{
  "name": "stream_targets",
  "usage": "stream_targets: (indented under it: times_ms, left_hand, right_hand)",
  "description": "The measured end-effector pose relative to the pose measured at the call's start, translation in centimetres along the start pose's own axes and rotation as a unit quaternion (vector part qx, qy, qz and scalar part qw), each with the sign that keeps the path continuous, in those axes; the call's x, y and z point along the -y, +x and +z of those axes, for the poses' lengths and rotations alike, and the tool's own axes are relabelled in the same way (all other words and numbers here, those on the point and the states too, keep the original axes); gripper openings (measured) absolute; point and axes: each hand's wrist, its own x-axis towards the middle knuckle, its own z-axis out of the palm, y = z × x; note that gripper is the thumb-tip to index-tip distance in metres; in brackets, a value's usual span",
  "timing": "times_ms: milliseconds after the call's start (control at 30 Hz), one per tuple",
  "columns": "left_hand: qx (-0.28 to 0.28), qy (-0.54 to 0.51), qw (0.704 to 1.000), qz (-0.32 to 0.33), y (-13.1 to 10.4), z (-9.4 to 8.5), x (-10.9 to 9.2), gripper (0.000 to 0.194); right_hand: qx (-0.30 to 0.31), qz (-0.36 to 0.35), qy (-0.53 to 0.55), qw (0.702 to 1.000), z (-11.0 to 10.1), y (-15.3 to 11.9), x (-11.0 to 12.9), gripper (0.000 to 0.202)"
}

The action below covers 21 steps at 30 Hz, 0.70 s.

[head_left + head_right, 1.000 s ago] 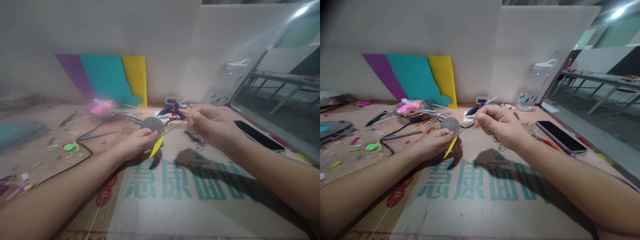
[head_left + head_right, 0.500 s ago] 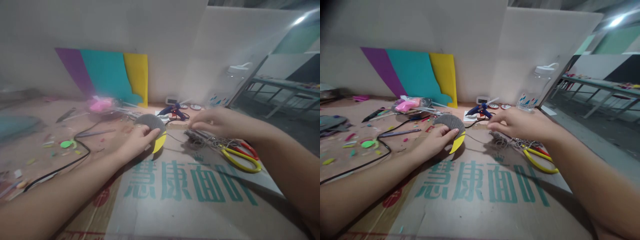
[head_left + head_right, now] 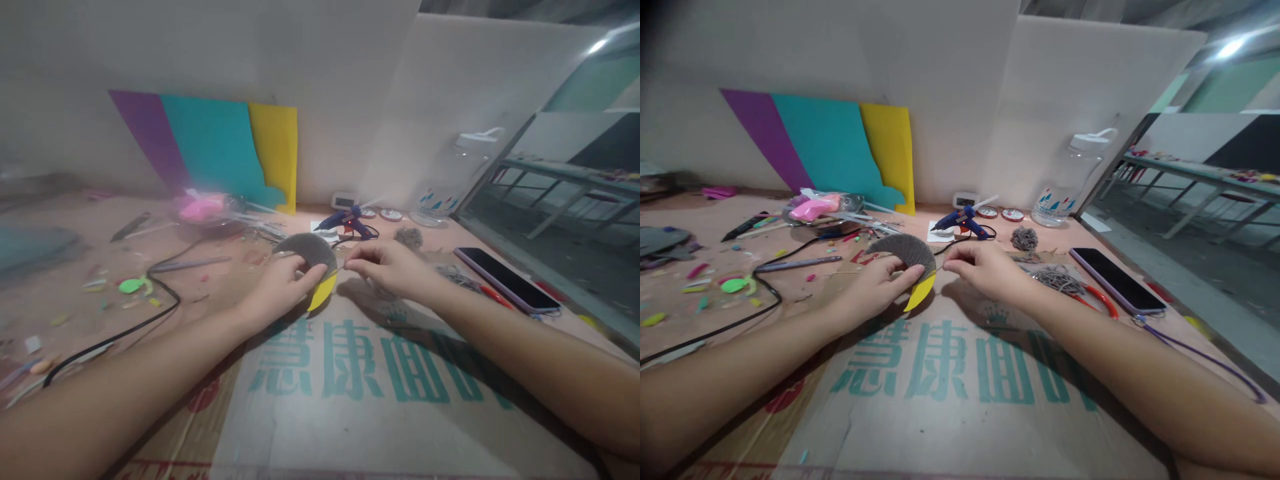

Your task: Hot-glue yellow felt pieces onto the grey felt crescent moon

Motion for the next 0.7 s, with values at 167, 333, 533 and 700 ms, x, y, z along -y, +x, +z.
stream_targets:
  times_ms: [167,333,533,700]
  left_hand:
    - [0.019,0.021,0.999,0.028,0.2,0.4,0.8,0.049]
    - [-0.016,0.0,1.0,0.0,0.8,0.7,2.1,0.047]
    - [-0.022,-0.003,1.0,-0.014,1.3,1.2,3.1,0.041]
    - [-0.026,0.0,1.0,-0.011,1.5,1.3,3.1,0.038]
  right_hand:
    - [0.032,-0.027,-0.093,0.995,-1.6,-0.2,0.6,0.023]
    - [0.223,0.059,-0.141,0.963,-6.9,-0.4,0.7,0.034]
    - [0.112,0.144,-0.199,0.963,-11.1,0.9,-2.0,0.044]
    - [0.031,0.144,-0.283,0.948,-9.4,3.3,-5.5,0.044]
